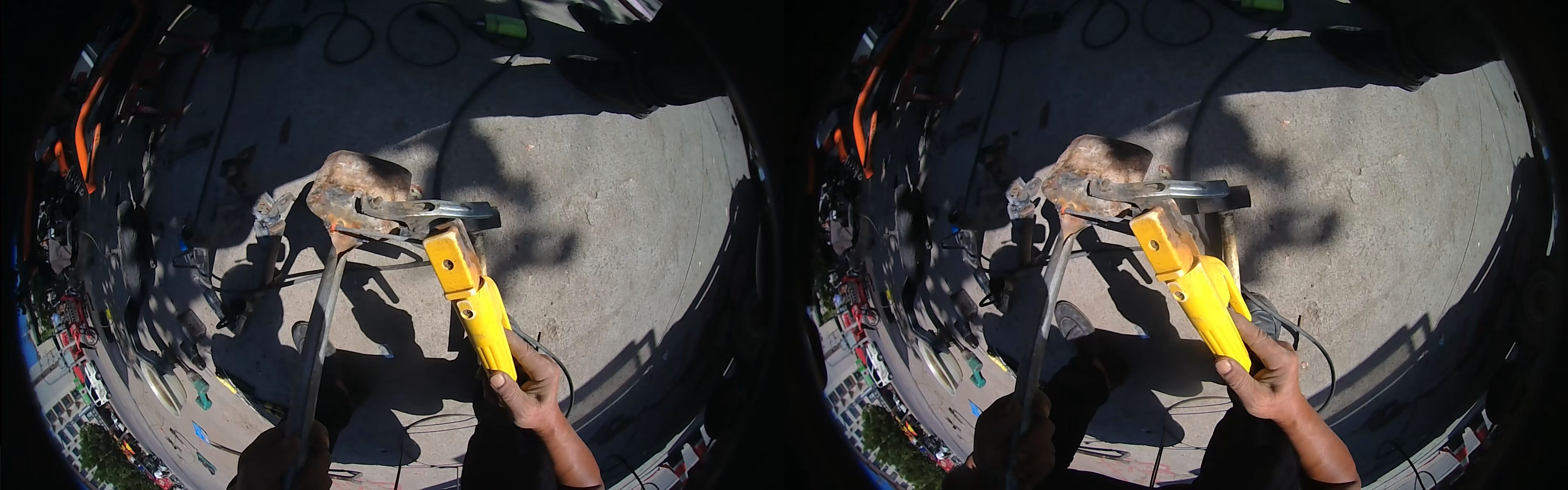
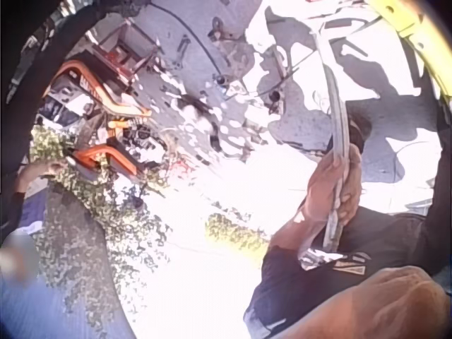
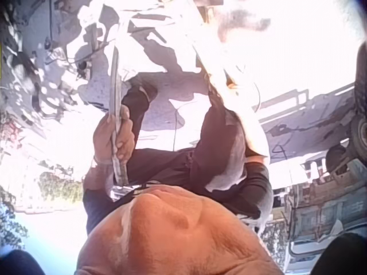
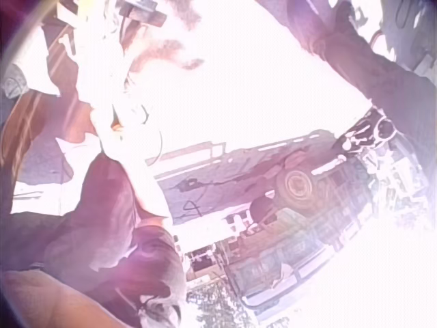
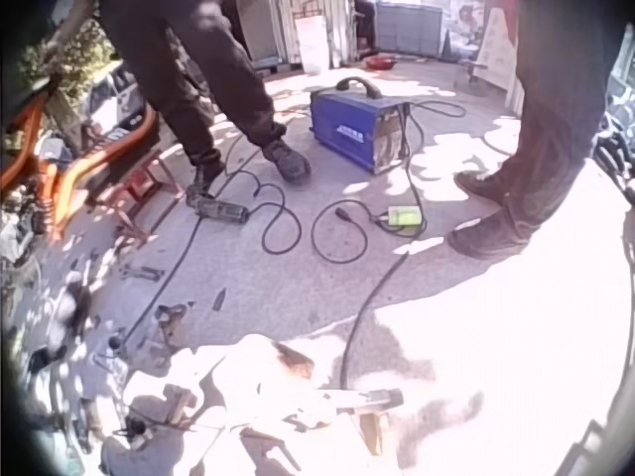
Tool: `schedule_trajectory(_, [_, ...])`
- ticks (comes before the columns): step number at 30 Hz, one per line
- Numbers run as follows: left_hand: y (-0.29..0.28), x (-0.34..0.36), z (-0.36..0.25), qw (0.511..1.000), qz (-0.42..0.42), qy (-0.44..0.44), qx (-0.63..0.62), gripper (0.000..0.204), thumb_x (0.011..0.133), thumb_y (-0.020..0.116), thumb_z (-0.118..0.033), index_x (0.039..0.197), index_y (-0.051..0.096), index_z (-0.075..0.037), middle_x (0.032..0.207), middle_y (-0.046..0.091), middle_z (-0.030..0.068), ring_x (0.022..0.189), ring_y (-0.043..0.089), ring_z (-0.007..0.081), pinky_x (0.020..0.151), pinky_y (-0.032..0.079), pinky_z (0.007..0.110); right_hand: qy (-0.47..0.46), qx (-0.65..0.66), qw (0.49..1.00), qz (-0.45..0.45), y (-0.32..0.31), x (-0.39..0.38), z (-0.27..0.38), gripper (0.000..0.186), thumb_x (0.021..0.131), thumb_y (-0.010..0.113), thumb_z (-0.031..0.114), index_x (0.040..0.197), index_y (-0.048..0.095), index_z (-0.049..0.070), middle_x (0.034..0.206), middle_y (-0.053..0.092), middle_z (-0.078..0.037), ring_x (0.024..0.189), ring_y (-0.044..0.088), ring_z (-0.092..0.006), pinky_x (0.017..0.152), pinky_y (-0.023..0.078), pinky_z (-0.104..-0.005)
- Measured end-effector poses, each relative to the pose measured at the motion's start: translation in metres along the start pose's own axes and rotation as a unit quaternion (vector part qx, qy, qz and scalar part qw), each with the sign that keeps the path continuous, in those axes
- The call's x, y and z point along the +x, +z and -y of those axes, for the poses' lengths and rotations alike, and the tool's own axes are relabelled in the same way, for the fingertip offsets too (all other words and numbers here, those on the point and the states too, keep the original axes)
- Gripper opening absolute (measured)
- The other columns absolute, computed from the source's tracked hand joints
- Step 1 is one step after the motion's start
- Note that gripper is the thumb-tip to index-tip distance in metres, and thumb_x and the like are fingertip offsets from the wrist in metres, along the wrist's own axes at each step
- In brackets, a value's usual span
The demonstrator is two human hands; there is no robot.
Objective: The person welds a metal shovel head to a metal frame using a handheld welding torch. They reposition the shovel and frame multiple times to weld different joints, then set the shovel aside and pick up a curved metal bar to continue welding.
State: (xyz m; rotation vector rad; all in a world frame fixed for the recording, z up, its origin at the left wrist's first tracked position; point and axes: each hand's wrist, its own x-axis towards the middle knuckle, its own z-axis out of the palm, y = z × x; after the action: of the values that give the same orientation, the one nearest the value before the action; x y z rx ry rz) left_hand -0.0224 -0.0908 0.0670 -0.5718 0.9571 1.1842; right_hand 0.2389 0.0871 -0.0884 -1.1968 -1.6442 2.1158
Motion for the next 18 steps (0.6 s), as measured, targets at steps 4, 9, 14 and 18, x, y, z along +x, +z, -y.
schedule_trajectory(4, [0.0010, 0.0002, -0.0006, 1.000, 0.002, 0.001, 0.000, 0.037, 0.109, 0.038, -0.033, 0.123, 0.044, 0.001, 0.059, 0.044, 0.0043, 0.037, 0.046, 0.0159, 0.030, 0.043, 0.030, -0.031, -0.013, 0.999, -0.002, 0.0003, 0.0014, -0.0044, 0.061, 0.094, 0.073, 0.025, 0.142, 0.051, -0.006, 0.104, 0.071, -0.012, 0.075, 0.064, -0.0097, 0.069, 0.051, -0.0226])
schedule_trajectory(9, [0.0006, -0.0005, 0.0000, 1.000, -0.001, 0.000, 0.001, 0.037, 0.109, 0.039, -0.033, 0.124, 0.044, 0.001, 0.059, 0.044, 0.0042, 0.037, 0.046, 0.0157, 0.030, 0.043, 0.030, -0.028, -0.009, 1.000, -0.001, 0.0005, 0.0012, -0.0029, 0.061, 0.095, 0.073, 0.025, 0.142, 0.050, -0.006, 0.105, 0.070, -0.012, 0.075, 0.063, -0.0095, 0.069, 0.051, -0.0224])
schedule_trajectory(14, [0.0010, -0.0007, 0.0001, 1.000, -0.001, 0.000, 0.005, 0.038, 0.109, 0.039, -0.033, 0.124, 0.043, 0.001, 0.059, 0.043, 0.0039, 0.036, 0.045, 0.0155, 0.030, 0.043, 0.030, -0.006, 0.005, 1.000, 0.003, 0.0006, 0.0009, -0.0004, 0.061, 0.095, 0.073, 0.025, 0.143, 0.050, -0.006, 0.104, 0.071, -0.012, 0.074, 0.063, -0.0091, 0.068, 0.051, -0.0221])
schedule_trajectory(18, [0.0012, -0.0008, 0.0002, 1.000, -0.004, 0.000, 0.014, 0.037, 0.109, 0.038, -0.033, 0.124, 0.043, 0.001, 0.059, 0.043, 0.0037, 0.036, 0.045, 0.0156, 0.030, 0.043, 0.030, 0.007, 0.005, 1.000, 0.004, 0.0004, 0.0005, 0.0003, 0.061, 0.095, 0.072, 0.024, 0.143, 0.050, -0.006, 0.102, 0.071, -0.011, 0.072, 0.062, -0.0088, 0.066, 0.050, -0.0218])
